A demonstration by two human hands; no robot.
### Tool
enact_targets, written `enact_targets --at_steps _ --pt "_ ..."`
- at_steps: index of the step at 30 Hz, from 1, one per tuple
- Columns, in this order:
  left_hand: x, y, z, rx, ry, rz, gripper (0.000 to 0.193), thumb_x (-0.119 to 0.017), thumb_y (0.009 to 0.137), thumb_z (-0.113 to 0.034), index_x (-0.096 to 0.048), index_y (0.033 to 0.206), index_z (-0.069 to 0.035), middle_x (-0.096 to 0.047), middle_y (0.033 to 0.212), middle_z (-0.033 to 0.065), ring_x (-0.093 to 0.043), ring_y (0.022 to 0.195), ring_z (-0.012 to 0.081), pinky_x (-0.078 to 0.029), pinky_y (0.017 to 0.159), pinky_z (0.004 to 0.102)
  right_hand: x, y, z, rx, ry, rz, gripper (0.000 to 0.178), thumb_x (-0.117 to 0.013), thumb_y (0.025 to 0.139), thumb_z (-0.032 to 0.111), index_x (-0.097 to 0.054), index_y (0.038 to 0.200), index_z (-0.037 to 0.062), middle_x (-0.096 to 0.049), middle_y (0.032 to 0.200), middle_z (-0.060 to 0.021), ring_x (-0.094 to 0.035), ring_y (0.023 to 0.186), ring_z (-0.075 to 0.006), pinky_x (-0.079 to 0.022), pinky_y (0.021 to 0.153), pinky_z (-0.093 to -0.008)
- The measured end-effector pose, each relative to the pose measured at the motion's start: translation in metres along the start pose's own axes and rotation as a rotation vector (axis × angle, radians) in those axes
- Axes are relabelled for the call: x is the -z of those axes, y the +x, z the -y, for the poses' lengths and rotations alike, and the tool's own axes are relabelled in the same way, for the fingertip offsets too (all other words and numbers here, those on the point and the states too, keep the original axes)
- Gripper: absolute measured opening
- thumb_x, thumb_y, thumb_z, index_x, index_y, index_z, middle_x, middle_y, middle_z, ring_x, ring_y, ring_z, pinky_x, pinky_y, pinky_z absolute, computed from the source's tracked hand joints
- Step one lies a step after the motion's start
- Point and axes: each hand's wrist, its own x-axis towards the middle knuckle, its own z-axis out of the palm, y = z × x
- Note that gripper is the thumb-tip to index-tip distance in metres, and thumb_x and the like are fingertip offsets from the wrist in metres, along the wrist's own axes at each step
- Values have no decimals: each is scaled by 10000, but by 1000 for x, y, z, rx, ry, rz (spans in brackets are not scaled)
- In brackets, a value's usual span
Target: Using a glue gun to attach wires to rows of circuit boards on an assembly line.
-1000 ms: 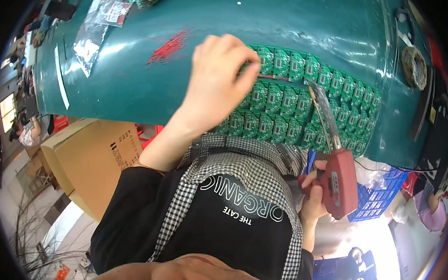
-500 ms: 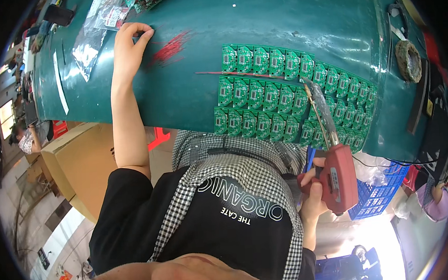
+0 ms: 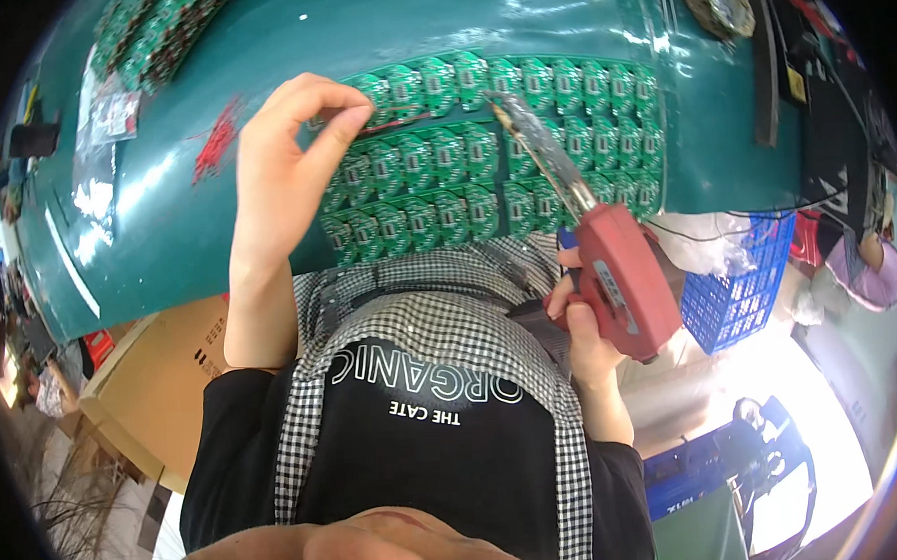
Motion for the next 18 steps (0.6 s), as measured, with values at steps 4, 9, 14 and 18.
enact_targets --at_steps 4,9,14,18 --pt "-27 2 -7 -91 186 50 58 -617 727 -65 -585 769 -42 -527 779 32 -483 782 195 -369 723 293 5 -4 -2 -53 45 -2 575 -628 789 261 -373 1209 -39 -536 1036 -186 -514 567 -135 -425 500 -239" --pt "-39 3 -5 -58 328 16 73 -634 706 -105 -571 732 -79 -505 832 33 -460 865 226 -314 801 367 10 -3 -4 -92 87 32 579 -633 786 252 -379 1219 -35 -534 1060 -194 -514 579 -134 -426 522 -236" --pt "-46 2 -5 -42 382 -15 78 -640 698 -106 -570 721 -80 -502 823 32 -460 861 222 -312 799 373 5 0 -2 -135 29 42 571 -625 782 294 -395 1184 -39 -531 1015 -169 -500 560 -125 -409 502 -227" --pt "-48 2 -5 -41 403 -35 77 -641 694 -106 -570 713 -85 -501 820 31 -459 858 220 -310 793 370 3 1 -1 -134 -47 41 590 -610 784 349 -401 1154 -60 -539 940 -149 -487 523 -119 -395 477 -226"
